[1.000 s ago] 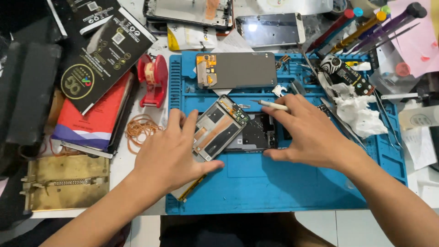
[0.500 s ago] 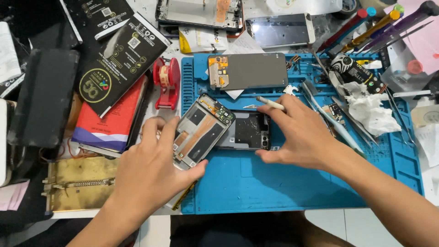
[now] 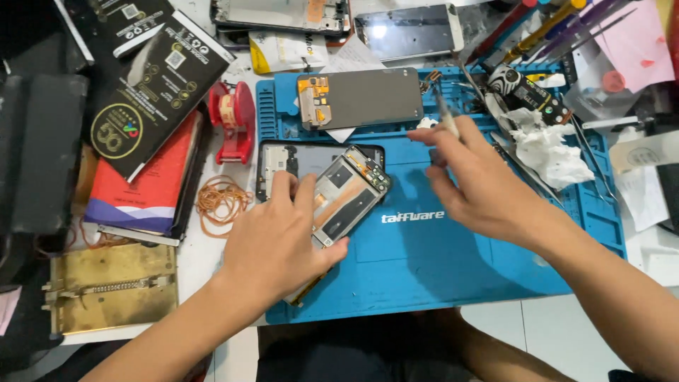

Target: The person cleans a smartphone battery using a pen-like tool and a wooden stick. They rub the battery surface and edges, then peel off a small piece of adhesive tape from the battery connector area.

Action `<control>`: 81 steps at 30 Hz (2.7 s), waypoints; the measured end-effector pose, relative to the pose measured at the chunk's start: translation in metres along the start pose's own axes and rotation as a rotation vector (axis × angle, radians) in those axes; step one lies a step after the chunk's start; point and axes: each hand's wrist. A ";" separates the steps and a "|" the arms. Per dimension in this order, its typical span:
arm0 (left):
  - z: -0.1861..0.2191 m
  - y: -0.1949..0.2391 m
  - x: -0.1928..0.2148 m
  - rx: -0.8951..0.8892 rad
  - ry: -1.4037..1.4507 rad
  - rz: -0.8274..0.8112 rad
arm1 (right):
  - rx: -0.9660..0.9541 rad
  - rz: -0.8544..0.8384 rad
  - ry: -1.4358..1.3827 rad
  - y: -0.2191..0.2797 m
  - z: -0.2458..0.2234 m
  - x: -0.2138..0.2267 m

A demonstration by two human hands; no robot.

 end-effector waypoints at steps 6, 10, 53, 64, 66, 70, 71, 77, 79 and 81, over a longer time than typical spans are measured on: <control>-0.008 -0.003 0.010 0.057 -0.039 0.033 | -0.133 0.081 -0.122 0.054 0.009 0.029; -0.018 0.002 0.011 0.088 -0.019 0.006 | -0.158 0.088 -0.202 0.075 0.014 0.030; 0.059 -0.019 -0.023 -0.695 0.360 0.420 | 0.348 0.169 0.144 0.100 0.047 -0.031; 0.084 -0.006 -0.036 -0.595 0.333 0.516 | 0.408 0.289 0.349 0.092 0.039 -0.062; 0.095 -0.002 -0.026 -0.516 0.049 0.591 | 0.465 0.344 0.394 0.089 0.036 -0.064; 0.110 0.010 -0.033 -0.443 -0.035 0.564 | 0.466 0.364 0.439 0.094 0.033 -0.069; 0.109 0.011 -0.030 -0.443 -0.002 0.564 | 0.463 0.368 0.432 0.097 0.033 -0.071; 0.110 0.027 -0.033 -0.442 0.092 0.437 | 0.451 0.319 0.331 0.114 0.031 -0.072; 0.110 0.021 -0.033 -0.436 0.101 0.450 | 0.452 0.318 0.301 0.111 0.033 -0.070; 0.108 0.009 -0.033 -0.444 0.011 0.512 | 0.462 0.349 0.343 0.104 0.036 -0.068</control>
Point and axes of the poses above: each hand's wrist, its own y-axis away from the middle knuckle, its own x-axis out of the back of the hand, z = x × y, and after that the axes turned 8 degrees about -y, right-handed
